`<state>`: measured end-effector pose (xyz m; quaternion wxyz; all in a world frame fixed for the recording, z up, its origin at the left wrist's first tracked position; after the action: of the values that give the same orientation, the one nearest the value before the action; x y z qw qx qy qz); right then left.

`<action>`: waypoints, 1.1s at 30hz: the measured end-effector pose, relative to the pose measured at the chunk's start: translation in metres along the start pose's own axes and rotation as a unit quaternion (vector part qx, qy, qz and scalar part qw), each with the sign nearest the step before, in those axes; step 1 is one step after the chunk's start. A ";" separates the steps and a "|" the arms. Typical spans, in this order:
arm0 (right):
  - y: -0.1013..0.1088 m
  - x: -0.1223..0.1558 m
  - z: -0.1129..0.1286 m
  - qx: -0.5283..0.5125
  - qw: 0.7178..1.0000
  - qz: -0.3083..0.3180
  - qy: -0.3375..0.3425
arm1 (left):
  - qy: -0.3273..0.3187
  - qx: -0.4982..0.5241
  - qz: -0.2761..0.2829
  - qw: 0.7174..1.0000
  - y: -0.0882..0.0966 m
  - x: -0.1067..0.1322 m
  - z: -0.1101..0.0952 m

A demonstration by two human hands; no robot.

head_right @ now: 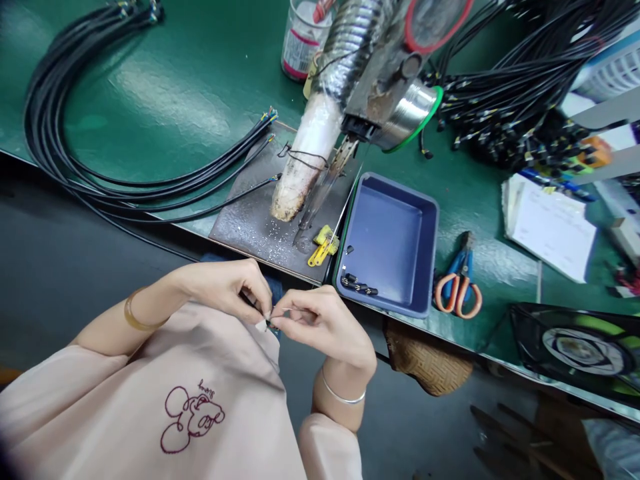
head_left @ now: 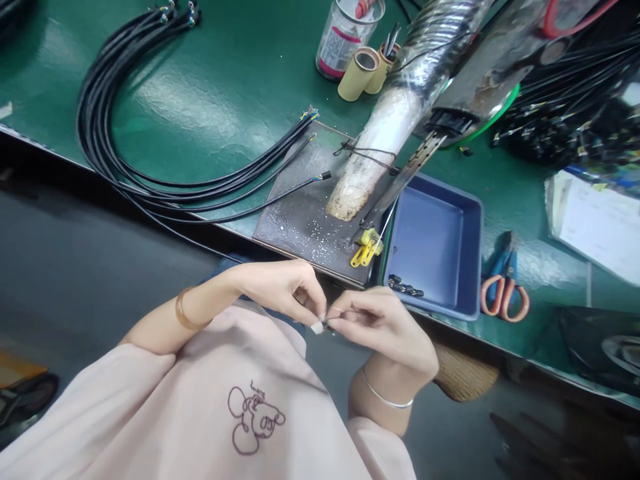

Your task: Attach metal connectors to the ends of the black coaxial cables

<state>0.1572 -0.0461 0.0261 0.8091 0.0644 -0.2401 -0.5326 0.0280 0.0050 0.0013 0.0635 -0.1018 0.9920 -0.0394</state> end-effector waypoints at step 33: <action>0.005 0.003 -0.014 -0.066 0.936 -0.346 0.001 | -0.033 0.065 -0.287 0.955 0.016 0.003 -0.005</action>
<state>0.1693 -0.0489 0.0166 0.5772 0.0905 -0.1658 -0.7944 0.0214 0.0208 0.0047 0.0884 -0.3795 0.9136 -0.1167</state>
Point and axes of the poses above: each hand's wrist, its own x-axis away from the middle knuckle, its own y-axis out of the back of the hand, z = x × y, the point moved 5 cm from there along -x, towards the middle knuckle, and after that the axes turned 9 degrees about -y, right-handed, at the moved point
